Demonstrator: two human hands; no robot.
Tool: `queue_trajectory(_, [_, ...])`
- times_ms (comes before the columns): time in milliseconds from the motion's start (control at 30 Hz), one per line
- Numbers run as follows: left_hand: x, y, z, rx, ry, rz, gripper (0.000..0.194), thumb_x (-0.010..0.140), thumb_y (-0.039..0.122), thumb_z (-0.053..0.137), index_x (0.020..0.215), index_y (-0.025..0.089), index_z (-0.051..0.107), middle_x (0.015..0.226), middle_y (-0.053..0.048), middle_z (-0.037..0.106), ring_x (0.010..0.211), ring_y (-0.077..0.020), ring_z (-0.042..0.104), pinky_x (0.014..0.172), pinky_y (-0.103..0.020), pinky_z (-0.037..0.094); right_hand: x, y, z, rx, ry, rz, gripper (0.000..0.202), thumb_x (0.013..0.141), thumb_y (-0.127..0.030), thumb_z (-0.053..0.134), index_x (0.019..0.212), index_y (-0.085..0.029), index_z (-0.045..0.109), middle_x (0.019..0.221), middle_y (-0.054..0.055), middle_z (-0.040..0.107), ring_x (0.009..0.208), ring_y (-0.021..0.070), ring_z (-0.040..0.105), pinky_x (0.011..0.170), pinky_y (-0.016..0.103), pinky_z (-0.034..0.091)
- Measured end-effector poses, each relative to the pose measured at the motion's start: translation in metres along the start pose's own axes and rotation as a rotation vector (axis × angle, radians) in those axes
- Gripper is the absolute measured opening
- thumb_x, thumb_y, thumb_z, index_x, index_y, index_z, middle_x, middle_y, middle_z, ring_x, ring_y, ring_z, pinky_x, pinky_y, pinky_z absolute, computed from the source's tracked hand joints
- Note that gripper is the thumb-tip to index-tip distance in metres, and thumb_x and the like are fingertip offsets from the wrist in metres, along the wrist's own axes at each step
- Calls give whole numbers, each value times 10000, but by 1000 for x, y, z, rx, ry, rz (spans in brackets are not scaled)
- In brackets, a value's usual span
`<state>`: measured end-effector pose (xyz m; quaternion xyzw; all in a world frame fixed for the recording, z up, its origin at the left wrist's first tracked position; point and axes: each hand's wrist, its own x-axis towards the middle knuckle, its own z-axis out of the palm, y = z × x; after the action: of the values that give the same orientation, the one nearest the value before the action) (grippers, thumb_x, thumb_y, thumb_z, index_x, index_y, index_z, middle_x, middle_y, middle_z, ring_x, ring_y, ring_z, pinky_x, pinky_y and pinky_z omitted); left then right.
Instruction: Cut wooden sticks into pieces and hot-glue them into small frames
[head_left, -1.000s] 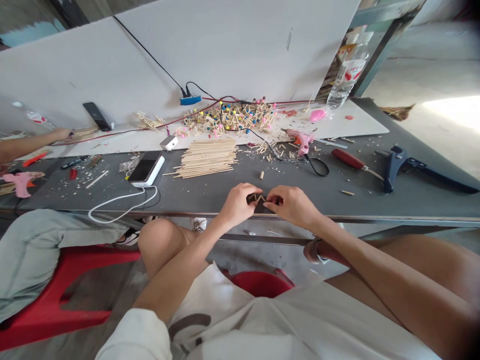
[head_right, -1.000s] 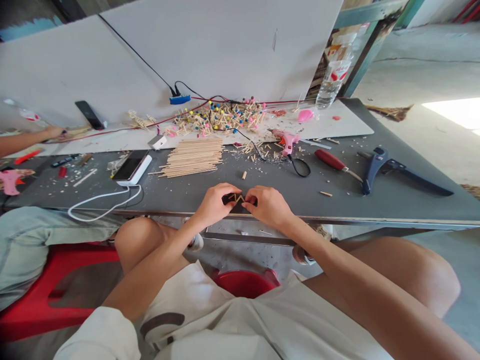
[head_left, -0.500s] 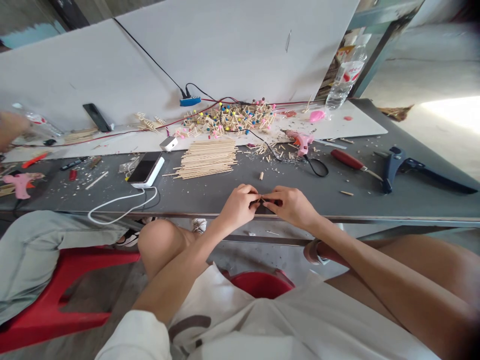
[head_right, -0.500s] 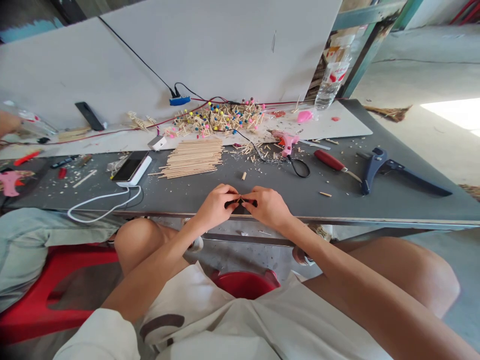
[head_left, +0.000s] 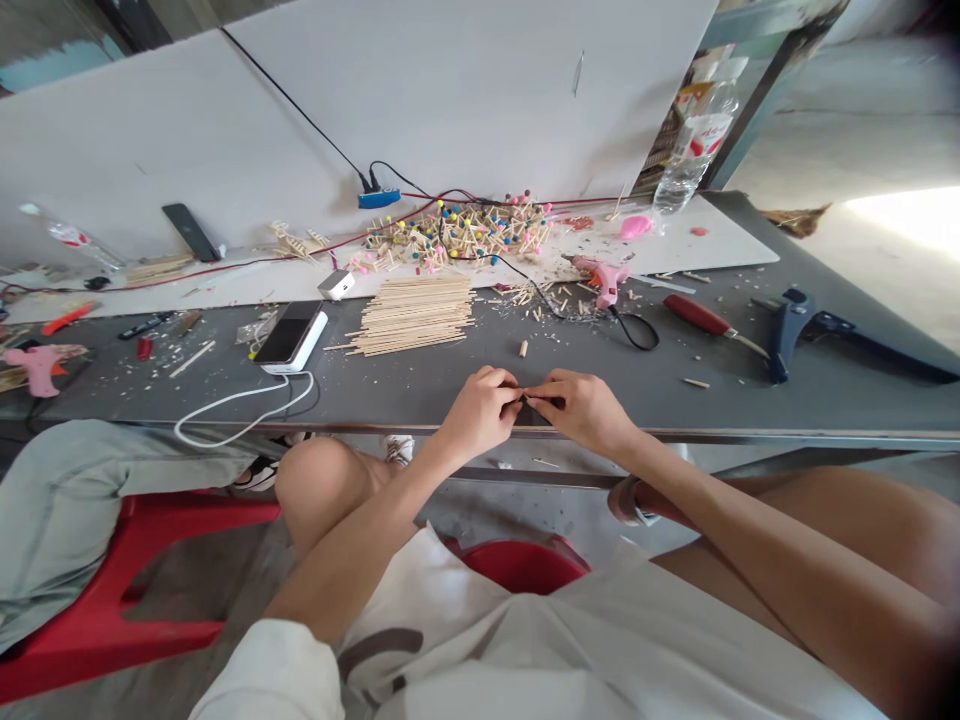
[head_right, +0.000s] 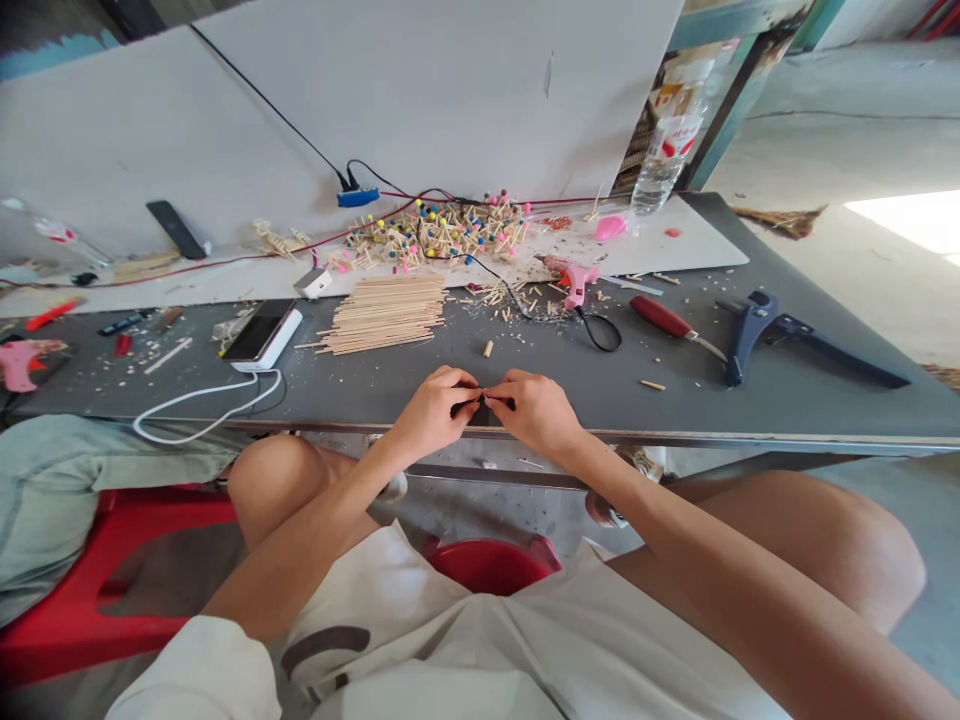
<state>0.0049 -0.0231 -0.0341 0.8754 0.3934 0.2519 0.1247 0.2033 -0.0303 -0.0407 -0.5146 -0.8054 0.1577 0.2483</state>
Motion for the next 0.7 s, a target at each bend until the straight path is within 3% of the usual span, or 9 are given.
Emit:
queue_trajectory(367, [2,-2,0,-38,-19,-2,210,894,143,582,976,164,774,1049,-99,684,1025,-235,585,935,-411,513,1,0,1,-14,7,2,247,885,-219,601,1009,-269,808,859,17,696,611,108,534,594,261,363])
queue_trajectory(700, [0,-3,-2,-79,43,-43,292,854,61,595,1107,140,716,1069,-89,710,992,-214,625,914,-359,535,2,0,0,-1,4,11,241,882,-218,605,1007,-265,805,869,13,711,651,119,573,620,261,387])
